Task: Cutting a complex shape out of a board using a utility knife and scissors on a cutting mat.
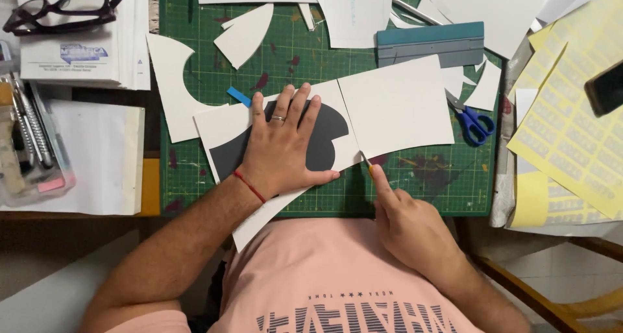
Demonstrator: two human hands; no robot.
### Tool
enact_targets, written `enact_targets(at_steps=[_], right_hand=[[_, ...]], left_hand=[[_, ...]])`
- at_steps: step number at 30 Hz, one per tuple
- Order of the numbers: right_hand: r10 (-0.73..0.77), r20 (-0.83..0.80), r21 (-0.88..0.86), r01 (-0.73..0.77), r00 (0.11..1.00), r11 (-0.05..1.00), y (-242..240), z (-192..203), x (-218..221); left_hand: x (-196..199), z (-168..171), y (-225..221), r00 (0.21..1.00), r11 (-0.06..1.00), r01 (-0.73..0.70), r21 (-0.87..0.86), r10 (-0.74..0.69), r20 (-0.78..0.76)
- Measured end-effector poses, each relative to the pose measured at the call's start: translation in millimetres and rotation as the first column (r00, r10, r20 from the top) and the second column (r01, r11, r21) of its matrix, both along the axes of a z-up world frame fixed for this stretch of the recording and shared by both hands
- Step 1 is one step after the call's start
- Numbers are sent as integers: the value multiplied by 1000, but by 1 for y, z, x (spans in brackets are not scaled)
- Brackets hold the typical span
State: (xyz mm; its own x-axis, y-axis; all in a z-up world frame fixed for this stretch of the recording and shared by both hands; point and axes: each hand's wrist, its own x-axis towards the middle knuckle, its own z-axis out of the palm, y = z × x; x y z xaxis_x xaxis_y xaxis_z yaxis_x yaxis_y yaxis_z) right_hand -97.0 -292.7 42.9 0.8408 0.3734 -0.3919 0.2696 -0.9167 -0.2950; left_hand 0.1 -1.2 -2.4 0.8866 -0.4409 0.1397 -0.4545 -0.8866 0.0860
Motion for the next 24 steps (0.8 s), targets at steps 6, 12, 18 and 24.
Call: enact_targets(at_steps=[6,12,18,24], right_hand=[[16,57,26,-18,998,1000,-7,0,-13],[-22,1,-35,22,1000,999,-19,14,-21],[-25,191,198,-14,981,980,-55,28,-6],[-82,354,266,-16,932,964,-104,-14,9]], left_hand=[[1,0,1,1000,1000,5,-1,-5,-2],[0,2,2,1000,1000,24,-13,-23,11],[11,9,11,998,997,71,-28,-70,5],[42,12,25,975,980,193,49,-186,-125]])
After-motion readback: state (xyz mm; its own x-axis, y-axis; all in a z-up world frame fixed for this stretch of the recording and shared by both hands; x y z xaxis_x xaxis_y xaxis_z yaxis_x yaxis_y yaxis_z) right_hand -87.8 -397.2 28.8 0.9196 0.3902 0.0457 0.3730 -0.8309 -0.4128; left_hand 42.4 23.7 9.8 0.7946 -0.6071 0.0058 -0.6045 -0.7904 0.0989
